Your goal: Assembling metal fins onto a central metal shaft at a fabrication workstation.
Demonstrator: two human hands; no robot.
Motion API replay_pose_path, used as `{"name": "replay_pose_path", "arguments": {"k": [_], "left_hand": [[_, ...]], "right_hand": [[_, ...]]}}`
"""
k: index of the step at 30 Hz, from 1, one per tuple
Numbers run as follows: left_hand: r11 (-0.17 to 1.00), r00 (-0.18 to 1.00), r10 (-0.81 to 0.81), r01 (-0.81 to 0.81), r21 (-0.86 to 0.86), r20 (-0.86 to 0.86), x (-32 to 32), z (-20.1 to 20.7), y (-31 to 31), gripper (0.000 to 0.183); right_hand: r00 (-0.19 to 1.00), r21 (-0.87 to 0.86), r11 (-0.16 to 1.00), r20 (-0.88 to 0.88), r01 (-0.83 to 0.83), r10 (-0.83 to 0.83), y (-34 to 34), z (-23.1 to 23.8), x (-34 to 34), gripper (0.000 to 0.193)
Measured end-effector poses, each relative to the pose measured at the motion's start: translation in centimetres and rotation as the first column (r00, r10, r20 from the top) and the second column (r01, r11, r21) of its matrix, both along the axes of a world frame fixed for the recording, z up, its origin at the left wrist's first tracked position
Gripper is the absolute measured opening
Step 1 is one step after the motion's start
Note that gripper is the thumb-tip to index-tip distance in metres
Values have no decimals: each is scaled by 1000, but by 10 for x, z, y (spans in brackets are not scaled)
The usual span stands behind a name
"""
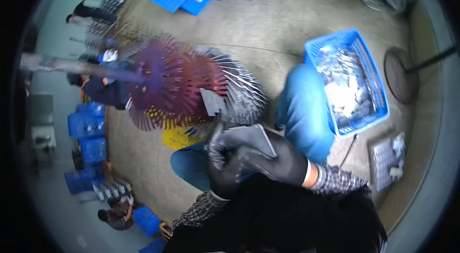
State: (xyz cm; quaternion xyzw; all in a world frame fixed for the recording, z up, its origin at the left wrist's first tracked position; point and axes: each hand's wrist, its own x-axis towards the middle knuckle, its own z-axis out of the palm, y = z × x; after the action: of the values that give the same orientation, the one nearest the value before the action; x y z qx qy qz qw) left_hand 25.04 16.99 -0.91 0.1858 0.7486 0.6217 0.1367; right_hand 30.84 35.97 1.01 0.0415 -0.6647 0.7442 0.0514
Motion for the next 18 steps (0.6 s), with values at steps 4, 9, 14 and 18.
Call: {"name": "replay_pose_path", "arguments": {"k": [4, 9, 14, 18], "left_hand": [[957, 971, -190, 151, -248, -142, -5, 6, 9, 84], [935, 890, -227, 87, -343, -395, -16, 40, -17, 72], [831, 781, -139, -242, -500, -609, -42, 45, -57, 61], [721, 661, -388, -216, -658, -642, -62, 49, -39, 57]], "right_hand": [[958, 47, 985, 228, 167, -173, 12, -13, 13, 35], [803, 213, 947, 504, 239, -316, 48, -4, -3, 39], [942, 246, 937, 167, 248, -293, 57, -46, -29, 40], [912, 177, 979, 378, 97, -159, 55, -49, -56, 37]]}}
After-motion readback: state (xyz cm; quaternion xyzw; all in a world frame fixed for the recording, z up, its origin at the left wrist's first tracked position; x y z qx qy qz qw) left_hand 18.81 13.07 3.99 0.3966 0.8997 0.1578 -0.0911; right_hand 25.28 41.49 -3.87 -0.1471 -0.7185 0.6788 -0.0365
